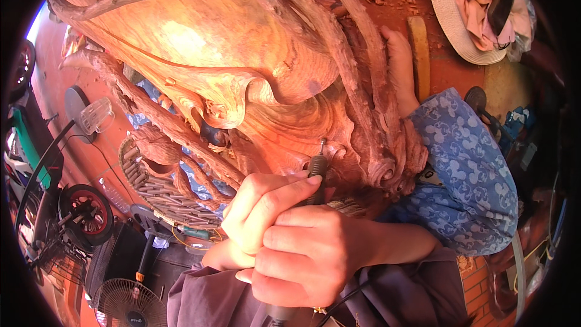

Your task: The person carves a large wooden sculpture using a rotary tool and then switches to a chisel and mallet. They refine details on the sculpture's surface, occasionally selecting different chisels from a nearby basket.

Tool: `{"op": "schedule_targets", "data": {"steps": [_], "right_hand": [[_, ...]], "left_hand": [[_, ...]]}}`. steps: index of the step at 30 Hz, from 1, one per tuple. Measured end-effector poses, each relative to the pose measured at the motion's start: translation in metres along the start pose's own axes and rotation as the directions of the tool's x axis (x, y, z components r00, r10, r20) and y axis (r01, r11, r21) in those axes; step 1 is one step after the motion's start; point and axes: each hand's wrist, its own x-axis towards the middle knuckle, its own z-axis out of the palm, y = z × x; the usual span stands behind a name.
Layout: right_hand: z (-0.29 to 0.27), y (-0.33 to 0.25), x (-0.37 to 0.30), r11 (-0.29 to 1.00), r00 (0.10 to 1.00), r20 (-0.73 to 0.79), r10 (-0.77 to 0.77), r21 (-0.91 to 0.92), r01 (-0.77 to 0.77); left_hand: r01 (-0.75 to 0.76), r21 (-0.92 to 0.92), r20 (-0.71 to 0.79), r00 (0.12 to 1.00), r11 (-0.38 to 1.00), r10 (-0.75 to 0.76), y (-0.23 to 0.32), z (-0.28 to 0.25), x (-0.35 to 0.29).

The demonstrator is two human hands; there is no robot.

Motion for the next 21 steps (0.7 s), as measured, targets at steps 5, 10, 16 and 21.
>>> {"op": "schedule_targets", "data": {"steps": [5, 10, 16, 21], "right_hand": [[-0.004, -0.006, 0.005, 1.000, 0.999, 0.014, -0.029, 0.003, 0.029], [-0.021, -0.019, 0.004, 0.996, 0.995, -0.067, -0.076, -0.040, 0.074], [-0.072, -0.034, -0.031, 0.919, 0.997, 0.012, 0.070, -0.390, -0.060], [-0.087, -0.054, -0.060, 0.890, 0.971, -0.062, 0.232, -0.389, -0.238]], "left_hand": [[-0.033, 0.010, -0.052, 0.998, 0.999, 0.034, 0.004, -0.001, -0.003], [-0.194, 0.074, -0.199, 0.958, 0.978, 0.205, 0.011, 0.008, -0.008], [-0.386, 0.037, -0.176, 0.906, 0.922, 0.386, 0.021, 0.020, -0.009], [-0.427, 0.014, -0.342, 0.848, 0.904, 0.405, 0.038, 0.051, -0.011]]}}
